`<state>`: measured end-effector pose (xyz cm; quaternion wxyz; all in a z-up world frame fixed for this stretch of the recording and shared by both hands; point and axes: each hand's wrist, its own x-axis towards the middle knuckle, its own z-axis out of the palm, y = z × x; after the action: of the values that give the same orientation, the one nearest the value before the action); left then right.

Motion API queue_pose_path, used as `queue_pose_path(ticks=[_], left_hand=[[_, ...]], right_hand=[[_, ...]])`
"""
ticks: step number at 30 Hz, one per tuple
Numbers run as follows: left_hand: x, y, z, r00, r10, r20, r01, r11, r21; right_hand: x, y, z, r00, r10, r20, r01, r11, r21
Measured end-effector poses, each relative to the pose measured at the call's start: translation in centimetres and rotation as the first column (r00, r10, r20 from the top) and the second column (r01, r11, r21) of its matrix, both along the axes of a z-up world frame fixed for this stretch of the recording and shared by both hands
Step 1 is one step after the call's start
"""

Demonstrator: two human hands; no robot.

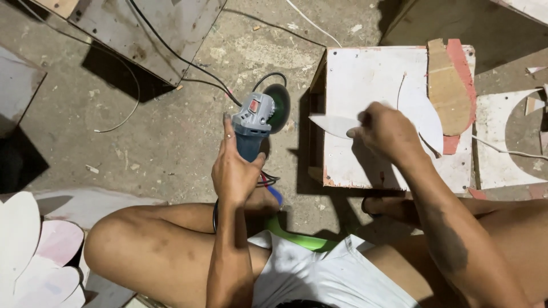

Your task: Cutting leaf-shaped patterns from a metal sheet using a handheld angle grinder.

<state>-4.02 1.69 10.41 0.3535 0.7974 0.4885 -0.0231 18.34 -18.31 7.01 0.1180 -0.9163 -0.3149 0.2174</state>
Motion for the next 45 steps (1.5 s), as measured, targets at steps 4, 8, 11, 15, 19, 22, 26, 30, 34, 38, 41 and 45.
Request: queue_pose_path(ticks=[4, 8, 11, 15, 19, 22, 26, 30, 34, 38, 41, 45], left_hand=[[0.6, -1.1, 0.8, 0.997, -0.045, 0.062, 0.043, 0.998, 0.036], [1.1, -2.0, 0.0, 0.986, -0.16, 0.036, 0.153, 0.976, 0.157], [1.4, -1.7, -0.3, 0.945, -0.325, 0.011, 0.311, 0.913, 0.265], [1.8, -1.9, 0.4, 0.917, -0.399, -0.032, 0.389, 0.87, 0.303], [1.9, -1.9, 0.6, 0.912, -0.41, -0.034, 0.399, 0.862, 0.311], [1.8, -1.4, 0.1, 0.928, -0.373, 0.006, 0.352, 0.881, 0.317], [1.9, -0.3, 0.9, 0.943, -0.334, 0.006, 0.311, 0.886, 0.344], [2.3, 1.0, 1.4, 0.962, -0.273, 0.022, 0.243, 0.886, 0.394], [2.5, 3.1, -1.4, 0.993, -0.096, 0.074, 0.067, 0.942, 0.33], [3.3, 1.0, -1.3, 0.967, 0.093, 0.237, -0.119, 0.988, 0.097], [4.2, -0.7, -2.2, 0.864, 0.152, 0.479, -0.149, 0.988, -0.044], [5.8, -1.8, -1.9, 0.832, 0.372, 0.411, -0.206, 0.896, -0.392]], right_hand=[[-1.1, 0.1, 1.1, 0.761, -0.402, -0.51, 0.561, 0.802, 0.205], [-2.6, 1.7, 0.5, 0.605, -0.394, -0.692, 0.705, 0.669, 0.236], [-3.5, 2.9, 3.4, 0.61, -0.43, -0.666, 0.695, 0.694, 0.188], [-3.4, 2.5, 1.5, 0.656, -0.431, -0.619, 0.699, 0.657, 0.282], [-4.5, 2.5, 3.2, 0.766, -0.318, -0.559, 0.599, 0.67, 0.439], [-4.9, 1.4, 1.9, 0.813, -0.273, -0.514, 0.525, 0.725, 0.445], [-5.8, -0.1, 2.9, 0.849, -0.211, -0.485, 0.451, 0.768, 0.454], [-5.9, -1.9, 3.0, 0.845, -0.159, -0.511, 0.432, 0.767, 0.474], [-3.8, -4.2, 0.9, 0.823, -0.246, -0.511, 0.522, 0.681, 0.513], [0.8, -5.5, 1.7, 0.77, -0.418, -0.483, 0.638, 0.541, 0.548], [7.0, -7.3, 1.6, 0.808, -0.467, -0.359, 0.577, 0.506, 0.642], [15.0, -7.9, 5.1, 0.561, -0.738, -0.376, 0.768, 0.293, 0.57]])
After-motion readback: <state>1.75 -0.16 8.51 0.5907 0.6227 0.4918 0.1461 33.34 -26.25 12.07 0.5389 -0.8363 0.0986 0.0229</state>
